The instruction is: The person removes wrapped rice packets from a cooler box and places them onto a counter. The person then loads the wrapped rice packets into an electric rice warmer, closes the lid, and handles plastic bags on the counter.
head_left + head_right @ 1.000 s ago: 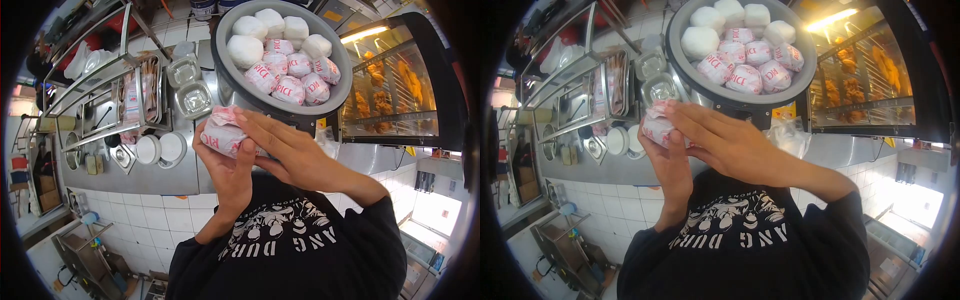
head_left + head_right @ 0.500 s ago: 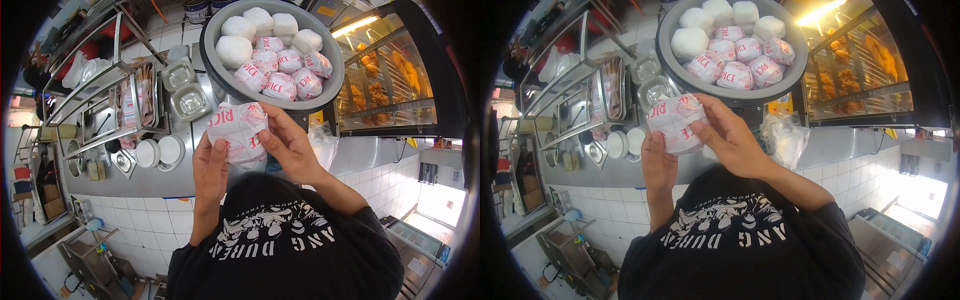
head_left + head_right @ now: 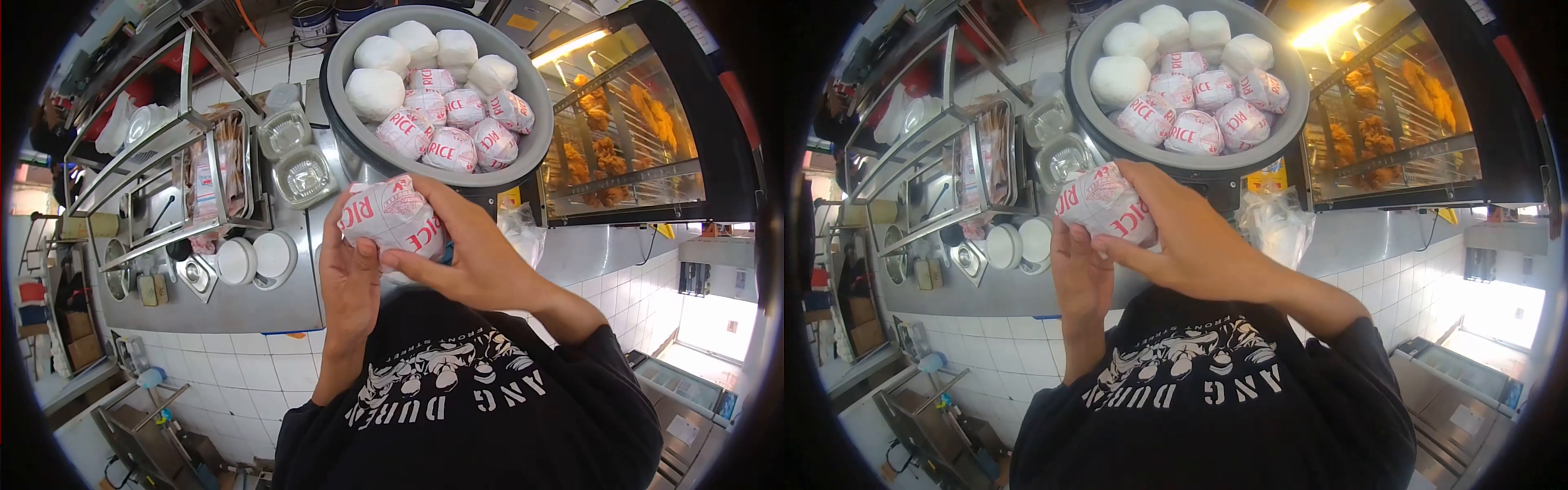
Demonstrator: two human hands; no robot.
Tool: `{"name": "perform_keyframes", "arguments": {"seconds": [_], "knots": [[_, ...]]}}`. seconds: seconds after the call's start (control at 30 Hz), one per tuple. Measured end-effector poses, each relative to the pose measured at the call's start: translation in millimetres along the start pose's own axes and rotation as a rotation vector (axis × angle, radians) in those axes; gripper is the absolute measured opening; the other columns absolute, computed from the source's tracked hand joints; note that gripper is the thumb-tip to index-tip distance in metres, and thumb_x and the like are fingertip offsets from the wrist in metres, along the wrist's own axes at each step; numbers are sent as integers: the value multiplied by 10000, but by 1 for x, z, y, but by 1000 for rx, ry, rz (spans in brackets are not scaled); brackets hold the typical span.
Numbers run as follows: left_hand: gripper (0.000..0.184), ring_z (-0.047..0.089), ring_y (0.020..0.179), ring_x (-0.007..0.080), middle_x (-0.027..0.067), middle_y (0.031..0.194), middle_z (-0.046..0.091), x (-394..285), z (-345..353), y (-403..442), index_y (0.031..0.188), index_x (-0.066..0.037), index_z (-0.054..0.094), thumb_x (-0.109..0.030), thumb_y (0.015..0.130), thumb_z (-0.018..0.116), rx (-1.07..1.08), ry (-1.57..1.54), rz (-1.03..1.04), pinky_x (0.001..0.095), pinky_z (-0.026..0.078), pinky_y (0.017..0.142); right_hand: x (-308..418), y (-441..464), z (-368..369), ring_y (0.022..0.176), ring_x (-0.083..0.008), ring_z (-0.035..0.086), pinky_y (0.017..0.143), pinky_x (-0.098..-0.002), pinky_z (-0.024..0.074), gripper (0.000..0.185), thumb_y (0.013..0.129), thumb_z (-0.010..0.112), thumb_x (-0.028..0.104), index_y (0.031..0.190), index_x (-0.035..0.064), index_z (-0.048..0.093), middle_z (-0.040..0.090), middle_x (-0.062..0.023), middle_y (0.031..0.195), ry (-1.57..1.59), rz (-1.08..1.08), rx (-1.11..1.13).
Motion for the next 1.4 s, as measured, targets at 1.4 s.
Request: {"name": "perform_keyframes", "arguments": {"seconds": [1.4], "knots": [[432, 504, 1224, 311, 85, 1270, 558, 266, -48, -70, 1209, -75, 623, -167, 801, 733, 822, 1643, 11, 496, 390, 1053, -335, -271, -16, 993, -424, 659, 845, -493, 528, 578, 808, 747, 391, 1109, -81, 602, 671, -262, 1040, -612, 1030, 177]]}}
Point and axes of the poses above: each hand's wrist, its own y-axis towards the middle knuckle, its own z-axis out of the palm, x = y × z, the point moved 10 cm from there along y, towards the middle knuckle
